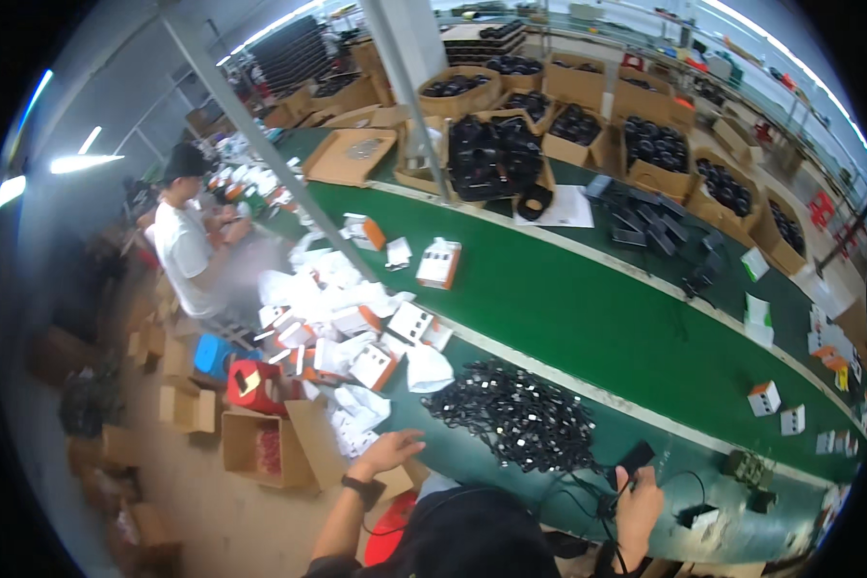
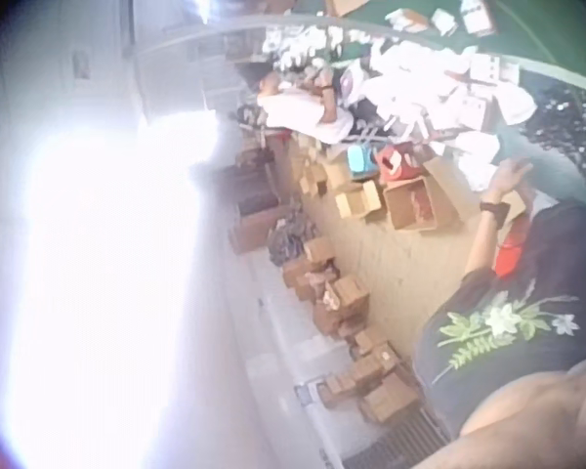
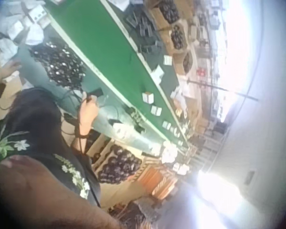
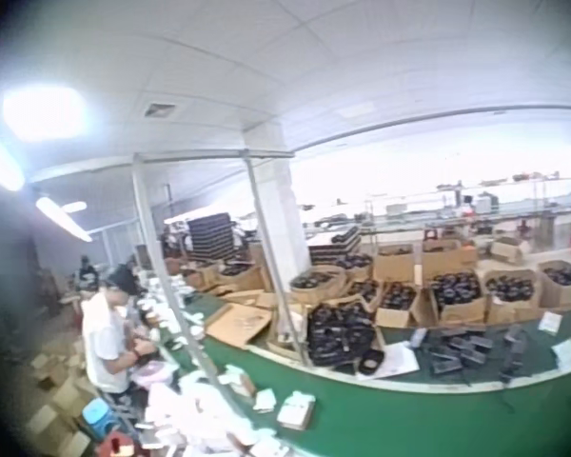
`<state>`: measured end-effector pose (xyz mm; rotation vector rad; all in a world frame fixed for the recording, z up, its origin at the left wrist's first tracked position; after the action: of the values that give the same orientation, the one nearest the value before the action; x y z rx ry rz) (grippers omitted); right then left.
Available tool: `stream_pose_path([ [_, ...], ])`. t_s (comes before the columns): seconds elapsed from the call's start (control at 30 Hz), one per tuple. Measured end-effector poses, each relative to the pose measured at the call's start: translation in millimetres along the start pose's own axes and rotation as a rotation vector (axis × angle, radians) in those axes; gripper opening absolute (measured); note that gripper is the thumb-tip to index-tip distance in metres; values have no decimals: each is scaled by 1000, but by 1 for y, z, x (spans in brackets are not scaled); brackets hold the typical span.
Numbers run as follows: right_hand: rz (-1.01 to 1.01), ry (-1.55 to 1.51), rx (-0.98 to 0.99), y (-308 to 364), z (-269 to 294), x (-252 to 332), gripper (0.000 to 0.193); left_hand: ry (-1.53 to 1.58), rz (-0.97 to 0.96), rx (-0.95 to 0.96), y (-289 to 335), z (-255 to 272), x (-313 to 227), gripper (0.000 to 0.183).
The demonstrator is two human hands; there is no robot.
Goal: Packing small electronic items or parts into cardboard boxes on an assembly line.
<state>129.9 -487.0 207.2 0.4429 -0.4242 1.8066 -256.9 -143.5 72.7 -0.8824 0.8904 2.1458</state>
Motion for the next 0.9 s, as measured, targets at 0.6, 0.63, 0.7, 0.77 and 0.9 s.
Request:
stream_pose_path([
  [0.6, -384, 69, 807, -70, 69, 121, 29, -230, -89, -509, -383, 131, 16, 124],
  [0.63, -35, -41, 580, -61, 70, 143, 32, -264, -35, -540, -428, 132, 21, 129],
  [0.7, -547, -182, 678, -66, 53, 134, 35, -345, 139, -607, -496, 140, 40, 140],
  [0.77, -152, -45, 651, -75, 30, 170, 31, -426, 259, -628, -536, 146, 56, 142],
  [0.9, -43, -21, 559, -94, -12, 194, 24, -292, 277, -526, -555, 123, 40, 133],
])
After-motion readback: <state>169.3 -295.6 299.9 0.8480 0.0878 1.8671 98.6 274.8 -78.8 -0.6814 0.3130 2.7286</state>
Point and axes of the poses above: each hand's wrist, its own y-axis away from the middle knuckle, its own z-axis out of the back of the hand, x = y × z, the point moved 4 cm from there along -y, towards the middle knuckle, and after that the axes turned 11 degrees about -z, right-handed, at the moved point
